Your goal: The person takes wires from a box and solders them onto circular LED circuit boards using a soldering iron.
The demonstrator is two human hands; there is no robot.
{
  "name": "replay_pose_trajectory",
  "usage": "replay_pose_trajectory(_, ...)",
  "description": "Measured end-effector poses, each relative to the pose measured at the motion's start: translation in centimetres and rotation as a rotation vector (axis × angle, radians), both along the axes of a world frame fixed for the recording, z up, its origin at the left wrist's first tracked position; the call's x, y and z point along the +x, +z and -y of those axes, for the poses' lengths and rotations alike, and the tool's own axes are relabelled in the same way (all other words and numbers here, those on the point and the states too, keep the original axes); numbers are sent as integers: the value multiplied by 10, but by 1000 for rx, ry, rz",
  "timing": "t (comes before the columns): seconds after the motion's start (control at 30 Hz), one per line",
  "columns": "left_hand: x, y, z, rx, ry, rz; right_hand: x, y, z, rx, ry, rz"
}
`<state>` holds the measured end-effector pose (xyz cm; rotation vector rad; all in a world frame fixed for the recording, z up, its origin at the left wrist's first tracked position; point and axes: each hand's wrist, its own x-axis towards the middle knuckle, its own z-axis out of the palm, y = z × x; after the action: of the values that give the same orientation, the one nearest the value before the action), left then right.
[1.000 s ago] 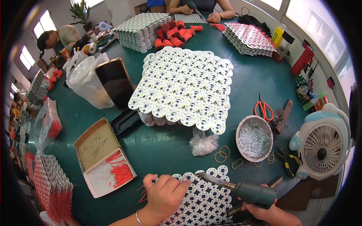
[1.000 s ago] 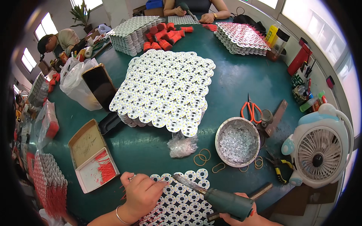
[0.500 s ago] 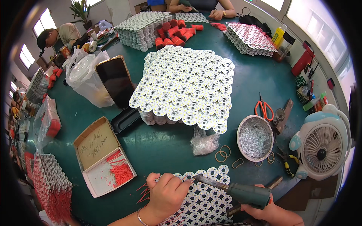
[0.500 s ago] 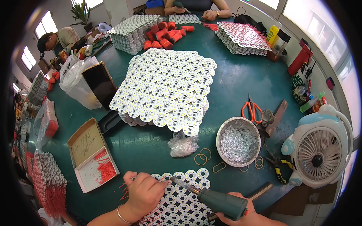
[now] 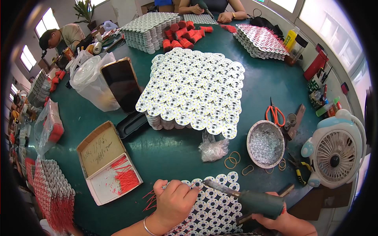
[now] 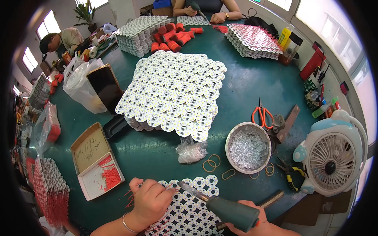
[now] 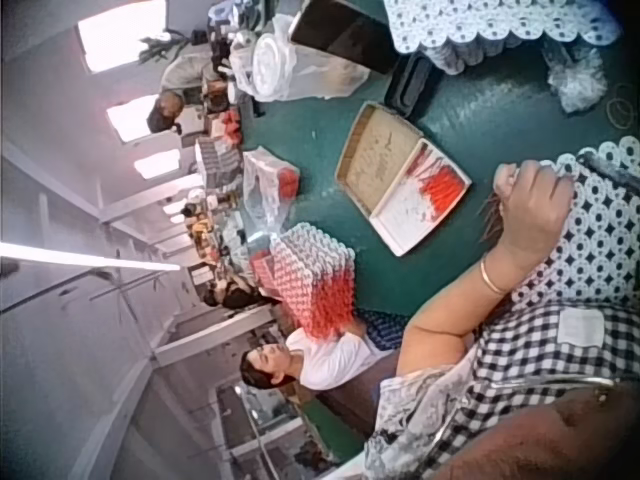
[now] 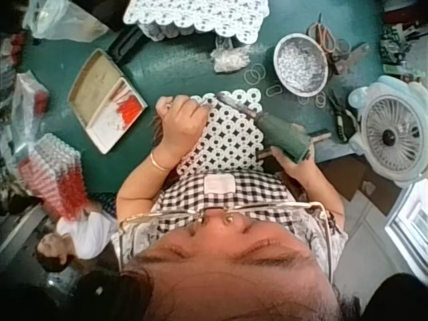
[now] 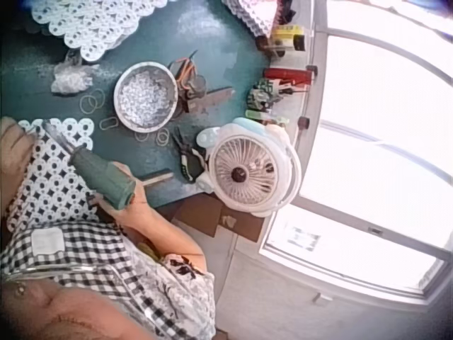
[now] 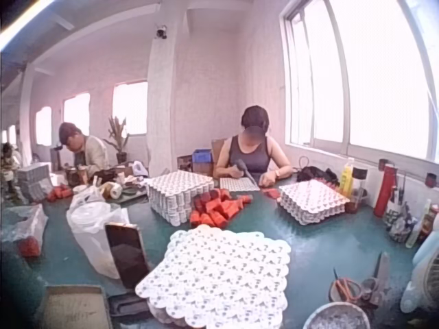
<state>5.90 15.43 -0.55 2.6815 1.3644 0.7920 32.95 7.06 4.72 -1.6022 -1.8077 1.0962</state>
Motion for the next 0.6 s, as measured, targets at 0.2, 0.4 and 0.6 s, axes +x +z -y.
replay_pose_trajectory(0.2, -2, 0, 2, -21, 9, -17, -8, 25, 6, -380, -378, -495)
replay_pose_trajectory(0.4, -20, 23, 16, -40, 40, -107, -6, 15, 25, -419, -346, -513)
replay_pose_trajectory(0.6, -24, 44, 25, 27, 151, -30, -20, -9, 39, -230, -271, -482)
